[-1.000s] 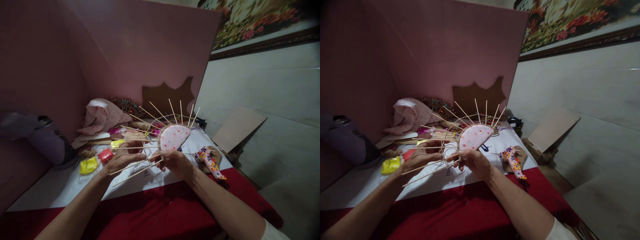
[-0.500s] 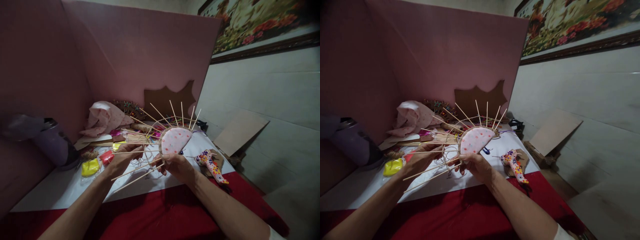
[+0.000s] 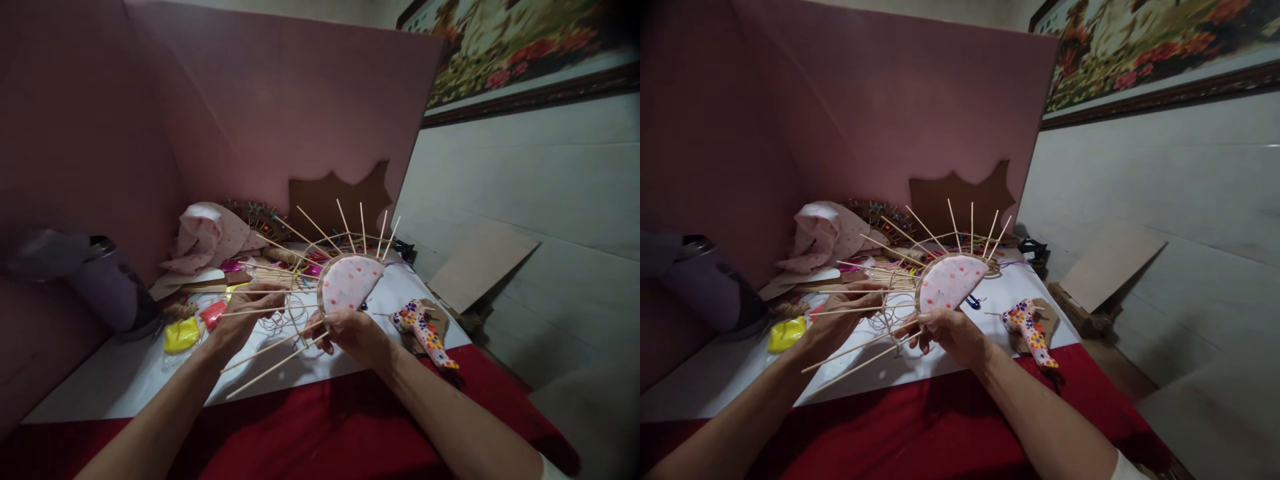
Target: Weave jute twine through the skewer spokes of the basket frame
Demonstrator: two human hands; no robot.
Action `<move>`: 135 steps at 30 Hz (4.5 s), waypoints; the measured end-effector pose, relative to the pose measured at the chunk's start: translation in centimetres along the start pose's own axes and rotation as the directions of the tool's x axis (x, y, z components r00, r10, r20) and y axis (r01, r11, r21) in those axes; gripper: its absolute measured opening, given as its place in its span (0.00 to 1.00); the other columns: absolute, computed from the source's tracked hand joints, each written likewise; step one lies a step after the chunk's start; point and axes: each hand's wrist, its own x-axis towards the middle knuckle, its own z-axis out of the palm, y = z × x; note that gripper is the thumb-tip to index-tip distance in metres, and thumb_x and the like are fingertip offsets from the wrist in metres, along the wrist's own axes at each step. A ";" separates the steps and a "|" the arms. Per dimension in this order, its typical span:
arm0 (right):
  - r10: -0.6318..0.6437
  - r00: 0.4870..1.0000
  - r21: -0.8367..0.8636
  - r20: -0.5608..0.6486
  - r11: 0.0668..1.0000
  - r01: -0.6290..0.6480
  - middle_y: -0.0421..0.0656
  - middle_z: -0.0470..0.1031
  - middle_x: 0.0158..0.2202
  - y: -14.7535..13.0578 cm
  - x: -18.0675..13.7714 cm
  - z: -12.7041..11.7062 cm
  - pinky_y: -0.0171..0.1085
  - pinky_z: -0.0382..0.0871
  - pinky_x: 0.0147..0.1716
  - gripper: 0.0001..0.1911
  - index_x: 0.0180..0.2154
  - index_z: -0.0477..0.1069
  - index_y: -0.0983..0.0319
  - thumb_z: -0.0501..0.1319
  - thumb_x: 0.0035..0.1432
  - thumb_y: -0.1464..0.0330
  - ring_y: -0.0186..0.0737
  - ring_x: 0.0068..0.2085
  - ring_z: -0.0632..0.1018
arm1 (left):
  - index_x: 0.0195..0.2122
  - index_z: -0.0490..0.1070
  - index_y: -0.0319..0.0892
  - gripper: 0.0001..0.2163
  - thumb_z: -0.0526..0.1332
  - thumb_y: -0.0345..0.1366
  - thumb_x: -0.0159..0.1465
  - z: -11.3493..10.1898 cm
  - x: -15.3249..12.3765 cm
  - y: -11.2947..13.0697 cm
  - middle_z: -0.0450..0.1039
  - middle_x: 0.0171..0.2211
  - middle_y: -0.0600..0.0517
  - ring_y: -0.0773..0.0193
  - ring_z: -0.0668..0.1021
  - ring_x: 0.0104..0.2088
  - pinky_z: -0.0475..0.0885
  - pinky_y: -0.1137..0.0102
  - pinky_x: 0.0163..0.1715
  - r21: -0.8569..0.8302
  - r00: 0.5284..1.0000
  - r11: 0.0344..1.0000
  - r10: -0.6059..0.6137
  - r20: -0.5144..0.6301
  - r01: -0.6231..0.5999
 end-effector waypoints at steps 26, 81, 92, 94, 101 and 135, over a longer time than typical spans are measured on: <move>0.027 0.997 -0.010 0.069 1.000 -0.027 0.51 0.77 0.30 0.4 0.1 0.0 0.30 0.59 0.21 0.16 0.30 0.76 0.71 0.55 0.46 0.66 0.32 0.24 0.72 | 0.24 0.73 0.37 0.11 0.69 0.40 0.47 0.2 0.1 1.2 0.60 0.15 0.59 0.78 0.57 0.16 0.49 0.78 0.15 -0.047 0.994 0.998 -0.040 -0.098 0.036; 0.096 0.992 -0.097 0.078 0.991 -0.088 0.51 0.78 0.28 0.4 0.2 0.4 0.30 0.60 0.20 0.17 0.28 0.76 0.72 0.54 0.44 0.67 0.33 0.23 0.72 | 0.31 0.78 0.48 0.11 0.57 0.43 0.58 -2.1 4.0 10.2 0.77 0.27 0.50 0.63 0.71 0.24 0.52 0.70 0.25 0.917 0.878 -0.152 0.265 0.398 -0.369; 0.078 0.979 -0.022 0.188 0.997 -0.075 0.51 0.77 0.27 0.6 0.1 -0.4 0.29 0.60 0.18 0.17 0.28 0.77 0.73 0.55 0.43 0.66 0.33 0.23 0.72 | 0.27 0.80 0.48 0.05 0.64 0.37 0.52 -4.9 4.4 10.7 0.76 0.21 0.51 0.65 0.71 0.22 0.58 0.71 0.24 0.896 0.908 0.243 0.297 0.296 -0.372; 0.048 0.981 0.007 0.188 0.999 -0.050 0.51 0.77 0.25 0.6 0.1 -0.5 0.29 0.59 0.17 0.17 0.27 0.76 0.73 0.54 0.43 0.66 0.32 0.22 0.71 | 0.25 0.80 0.46 0.04 0.64 0.36 0.50 -5.1 4.5 10.7 0.73 0.18 0.51 0.67 0.69 0.19 0.59 0.71 0.22 0.839 0.925 0.417 0.295 0.237 -0.348; 0.055 0.958 0.033 0.281 0.997 -0.067 0.51 0.77 0.25 0.6 0.0 -0.7 0.31 0.59 0.17 0.16 0.28 0.76 0.72 0.56 0.40 0.67 0.35 0.21 0.72 | 0.19 0.78 0.40 0.06 0.69 0.37 0.43 -5.2 3.8 10.9 0.66 0.12 0.51 0.72 0.61 0.13 0.53 0.73 0.13 0.507 0.992 0.861 -0.037 0.117 -0.028; 0.093 0.956 0.005 0.277 0.995 -0.098 0.45 0.77 0.23 0.7 -0.3 0.1 0.28 0.65 0.17 0.14 0.27 0.76 0.71 0.58 0.35 0.72 0.33 0.21 0.73 | 0.17 0.67 0.38 0.12 0.67 0.39 0.49 -4.9 5.7 11.1 0.56 0.15 0.58 0.75 0.57 0.17 0.49 0.74 0.16 0.574 0.931 0.818 -0.178 0.319 -0.041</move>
